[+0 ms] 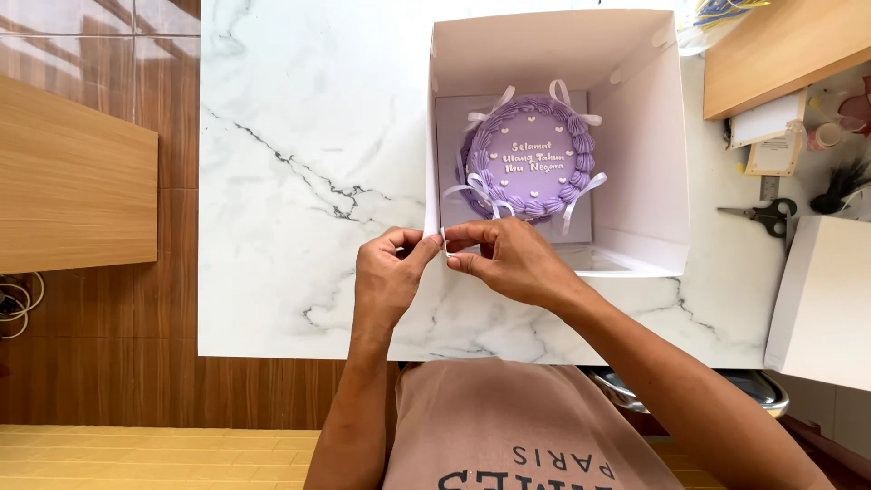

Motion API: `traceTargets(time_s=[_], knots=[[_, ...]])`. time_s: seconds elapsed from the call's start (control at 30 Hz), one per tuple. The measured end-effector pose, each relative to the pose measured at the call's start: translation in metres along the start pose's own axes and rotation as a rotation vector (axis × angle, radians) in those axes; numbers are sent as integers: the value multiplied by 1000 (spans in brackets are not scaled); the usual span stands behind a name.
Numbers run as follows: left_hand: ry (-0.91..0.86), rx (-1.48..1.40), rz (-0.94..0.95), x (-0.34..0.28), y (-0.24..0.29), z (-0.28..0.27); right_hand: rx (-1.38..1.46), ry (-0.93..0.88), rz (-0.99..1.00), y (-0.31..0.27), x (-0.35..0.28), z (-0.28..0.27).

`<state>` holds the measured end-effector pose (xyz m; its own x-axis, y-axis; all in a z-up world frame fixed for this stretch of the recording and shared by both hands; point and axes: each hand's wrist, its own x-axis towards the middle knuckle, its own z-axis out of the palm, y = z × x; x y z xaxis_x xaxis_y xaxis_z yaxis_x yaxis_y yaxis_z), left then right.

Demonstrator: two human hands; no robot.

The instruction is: The person places a decorated purple cake into a white display box, seals the box with a lid, and secures it with tape.

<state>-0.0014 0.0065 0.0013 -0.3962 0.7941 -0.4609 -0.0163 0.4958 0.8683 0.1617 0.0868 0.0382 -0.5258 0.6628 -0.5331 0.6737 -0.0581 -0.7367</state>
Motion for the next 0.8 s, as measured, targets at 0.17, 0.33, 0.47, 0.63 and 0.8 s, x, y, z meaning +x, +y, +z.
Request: traceTargets(time_s=[0.17, 0.33, 0.47, 0.63, 0.8], knots=[[-103, -355, -100, 6, -21, 3, -8, -35, 31, -1, 3, -2], [-160, -459, -131, 4, -17, 2, -58, -47, 31, -4, 1, -7], [-171, -474, -141, 4, -12, 1, -15, 1, -21, -1, 3, -7], [-165, -476, -137, 4, -20, 6, -5, 38, 9, 2, 9, -6], [-116, -580, -125, -2, -24, 12, -144, 59, 87, -14, 10, -3]])
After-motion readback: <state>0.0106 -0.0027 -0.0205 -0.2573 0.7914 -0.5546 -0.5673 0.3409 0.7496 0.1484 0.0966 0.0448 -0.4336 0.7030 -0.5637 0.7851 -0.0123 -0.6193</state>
